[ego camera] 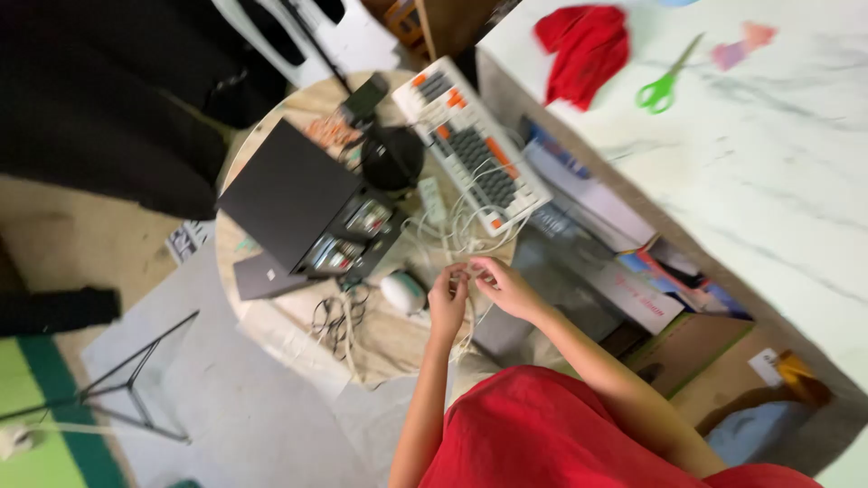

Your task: Assemble pin badges using a manual press machine and clean the workspace components.

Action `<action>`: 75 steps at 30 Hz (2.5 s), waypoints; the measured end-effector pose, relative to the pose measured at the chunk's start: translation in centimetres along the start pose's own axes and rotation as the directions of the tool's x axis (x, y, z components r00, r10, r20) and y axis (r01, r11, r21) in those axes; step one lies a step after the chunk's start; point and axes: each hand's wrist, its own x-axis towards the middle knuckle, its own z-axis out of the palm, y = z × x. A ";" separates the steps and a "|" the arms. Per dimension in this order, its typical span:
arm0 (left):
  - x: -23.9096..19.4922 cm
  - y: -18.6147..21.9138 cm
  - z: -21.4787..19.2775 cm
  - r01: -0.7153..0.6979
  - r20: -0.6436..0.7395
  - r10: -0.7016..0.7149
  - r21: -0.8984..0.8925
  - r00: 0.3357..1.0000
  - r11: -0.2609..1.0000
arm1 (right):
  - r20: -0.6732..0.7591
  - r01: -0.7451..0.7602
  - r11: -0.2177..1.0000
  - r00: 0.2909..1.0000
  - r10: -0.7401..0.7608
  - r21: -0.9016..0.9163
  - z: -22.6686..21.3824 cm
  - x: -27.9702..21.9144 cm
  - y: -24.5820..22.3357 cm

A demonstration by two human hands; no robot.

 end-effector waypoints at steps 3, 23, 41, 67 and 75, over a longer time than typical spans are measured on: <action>1.7 1.0 4.3 -0.010 0.080 0.017 -0.082 0.997 0.997 | -0.050 0.062 0.996 0.997 -0.066 -0.068 -5.5 -0.6 0.4; 17.5 19.3 25.9 -0.610 0.338 0.567 0.031 0.752 0.791 | -0.419 -0.085 0.778 0.876 -0.240 -0.623 -31.9 5.0 1.6; 29.3 20.5 28.7 -0.665 0.407 0.599 0.028 0.689 0.746 | -0.673 -0.296 0.687 0.636 -0.377 -0.664 -36.2 11.1 3.9; 37.0 23.3 23.7 -0.228 0.110 0.248 -0.169 0.963 0.959 | -0.385 0.069 0.873 0.879 -0.283 -0.483 -38.1 23.3 2.1; 33.2 31.4 24.6 -0.201 0.550 0.372 -0.346 0.748 0.916 | -0.043 0.043 0.314 0.999 -0.007 0.949 -40.6 19.1 -1.7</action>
